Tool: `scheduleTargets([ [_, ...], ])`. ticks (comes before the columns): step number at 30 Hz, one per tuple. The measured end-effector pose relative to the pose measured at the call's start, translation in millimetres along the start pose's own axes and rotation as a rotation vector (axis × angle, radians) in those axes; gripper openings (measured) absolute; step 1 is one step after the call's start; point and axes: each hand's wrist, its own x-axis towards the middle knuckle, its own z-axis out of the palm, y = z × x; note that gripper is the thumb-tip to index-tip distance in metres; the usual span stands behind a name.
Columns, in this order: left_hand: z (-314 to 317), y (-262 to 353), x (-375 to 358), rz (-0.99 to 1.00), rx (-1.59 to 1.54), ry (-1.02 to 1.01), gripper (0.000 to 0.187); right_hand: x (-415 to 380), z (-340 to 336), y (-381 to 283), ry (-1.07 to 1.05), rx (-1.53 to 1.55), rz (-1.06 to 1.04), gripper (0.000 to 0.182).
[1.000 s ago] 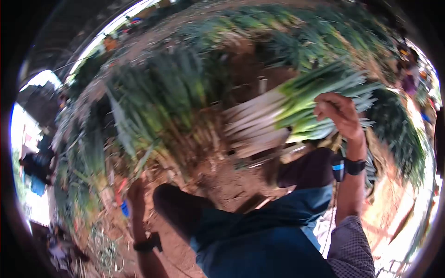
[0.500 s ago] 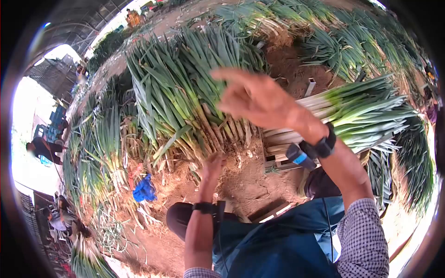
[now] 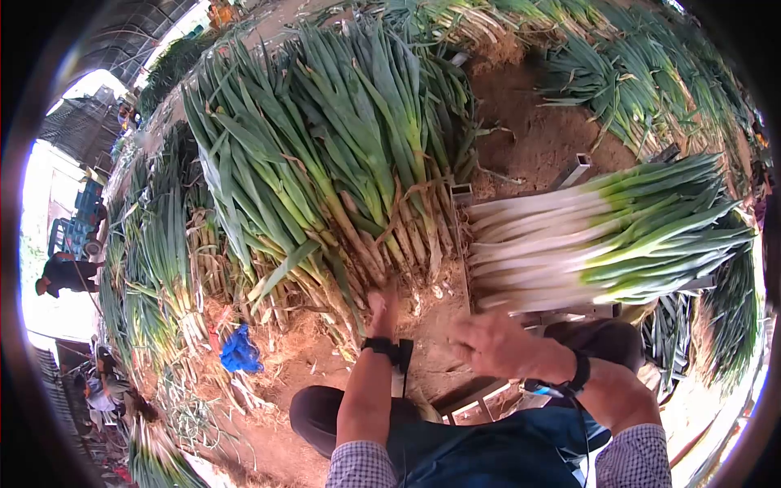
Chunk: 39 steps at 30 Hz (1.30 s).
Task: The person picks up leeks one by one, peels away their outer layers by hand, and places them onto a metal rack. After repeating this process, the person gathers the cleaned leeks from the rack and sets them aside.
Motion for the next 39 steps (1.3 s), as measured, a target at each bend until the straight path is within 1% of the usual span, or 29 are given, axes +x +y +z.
scheduleTargets([
  [1, -1.4, 20.8, -11.2, 0.066, 0.021, -0.012, 0.043, 1.1, 0.5, 2.1, -0.082, -0.013, -0.011, 0.014],
  [2, -11.7, 39.7, -19.1, 0.125, 0.042, 0.009, 0.042, -1.2, 0.5, 4.4, -0.091, -0.046, -0.095, 0.014],
  [4, -51.4, 45.0, -31.8, 0.188, 0.09, 0.132, 0.042, 4.9, -6.9, -1.7, -0.132, -0.04, -0.114, 0.012],
  [5, -46.5, 40.4, -31.8, 0.129, -0.031, 0.166, 0.032, 7.2, -10.8, -4.4, -0.152, -0.037, -0.124, 0.012],
  [6, -40.8, 34.6, -30.6, 0.076, -0.155, 0.207, 0.026, 5.2, -3.9, -3.9, -0.073, 0.068, 0.012, 0.013],
  [7, -68.7, 76.3, -68.9, 0.016, -0.444, 0.068, 0.027, 2.7, 2.8, 4.7, -0.051, 0.044, 0.025, 0.014],
  [8, -88.2, 107.4, -100.5, 0.094, -0.665, 0.028, 0.023, 4.6, 7.0, 7.2, -0.049, 0.08, 0.027, 0.013],
  [9, -105.7, 125.8, -124.1, 0.13, -0.731, -0.007, 0.021, 7.2, 10.0, 6.4, -0.04, 0.111, 0.038, 0.012],
  [10, -113.9, 129.1, -128.3, 0.285, -0.598, 0.128, 0.02, 10.1, 11.9, 5.8, -0.025, 0.141, 0.057, 0.012],
  [12, -139.5, 148.7, -154.2, 0.426, -0.792, 0.092, 0.021, 21.0, 15.1, 3.9, -0.094, 0.411, 0.257, 0.016],
  [13, -160.2, 159.6, -178.1, 0.427, -0.743, 0.089, 0.023, 29.9, 18.5, 2.4, -0.138, 0.547, 0.356, 0.018],
  [14, -180.1, 167.6, -204.2, 0.424, -0.693, 0.083, 0.025, 38.3, 24.4, 5.1, -0.13, 0.67, 0.414, 0.021],
  [15, -196.2, 169.9, -220.3, 0.42, -0.644, 0.07, 0.027, 47.7, 29.8, 10.0, -0.12, 0.789, 0.478, 0.024],
  [16, -205.9, 161.3, -232.4, 0.468, -0.546, 0.037, 0.032, 58.6, 36.0, 5.7, -0.108, 0.908, 0.545, 0.026],
  [17, -212.1, 151.3, -246.9, 0.459, -0.532, -0.01, 0.033, 68.0, 44.7, 1.1, -0.083, 0.975, 0.507, 0.038],
  [18, -216.9, 144.8, -266.9, 0.45, -0.518, -0.058, 0.034, 79.9, 61.1, 18.9, -0.134, 1.133, 0.467, 0.05],
  [20, -206.2, 125.9, -304.0, 0.497, -0.452, 0.144, 0.036, 105.0, 81.6, 4.4, -0.139, 1.31, 0.488, 0.054],
  [21, -201.8, 117.0, -321.7, 0.484, -0.447, 0.118, 0.036, 115.8, 87.4, -5.0, -0.139, 1.367, 0.501, 0.056],
  [23, -188.6, 92.1, -344.6, 0.449, -0.377, 0.089, 0.036, 136.6, 94.0, -26.6, -0.117, 1.362, 0.526, 0.057],
  [24, -181.4, 81.0, -350.5, 0.425, -0.313, 0.083, 0.037, 145.1, 95.5, -45.5, 0.136, 1.288, 0.601, 0.052],
  [25, -184.5, 76.2, -356.9, 0.421, -0.29, 0.07, 0.037, 157.4, 105.0, -34.7, 0.229, 1.297, 0.568, 0.049],
  [26, -189.6, 73.0, -366.9, 0.414, -0.27, 0.054, 0.037, 172.1, 117.4, -5.9, 0.322, 1.304, 0.539, 0.047],
  [27, -192.7, 68.8, -372.4, 0.406, -0.249, 0.036, 0.038, 182.4, 112.0, -3.2, 0.242, 1.361, 0.538, 0.041],
  [28, -191.3, 61.6, -371.1, 0.438, -0.252, 0.079, 0.039, 190.4, 102.3, -16.2, 0.16, 1.413, 0.539, 0.035],
  [30, -190.5, 49.9, -366.1, 0.5, -0.252, 0.152, 0.042, 197.1, 78.3, -51.4, 0.134, 1.53, 0.454, 0.027],
  [33, -212.6, 64.0, -370.1, 0.516, -0.26, 0.195, 0.042, 209.0, 36.4, -100.5, 0.045, 1.549, 0.272, 0.026],
  [36, -201.6, 60.4, -343.9, 0.594, -0.339, 0.25, 0.039, 218.1, -5.9, -128.3, 0.057, 1.469, 0.067, 0.026],
  [37, -201.1, 63.0, -336.9, 0.616, -0.394, 0.232, 0.037, 218.9, -18.7, -129.4, 0.025, 1.413, -0.01, 0.027],
  [39, -198.3, 66.7, -323.3, 0.65, -0.507, 0.201, 0.034, 214.8, -33.4, -132.5, 0.062, 1.349, -0.037, 0.029],
])
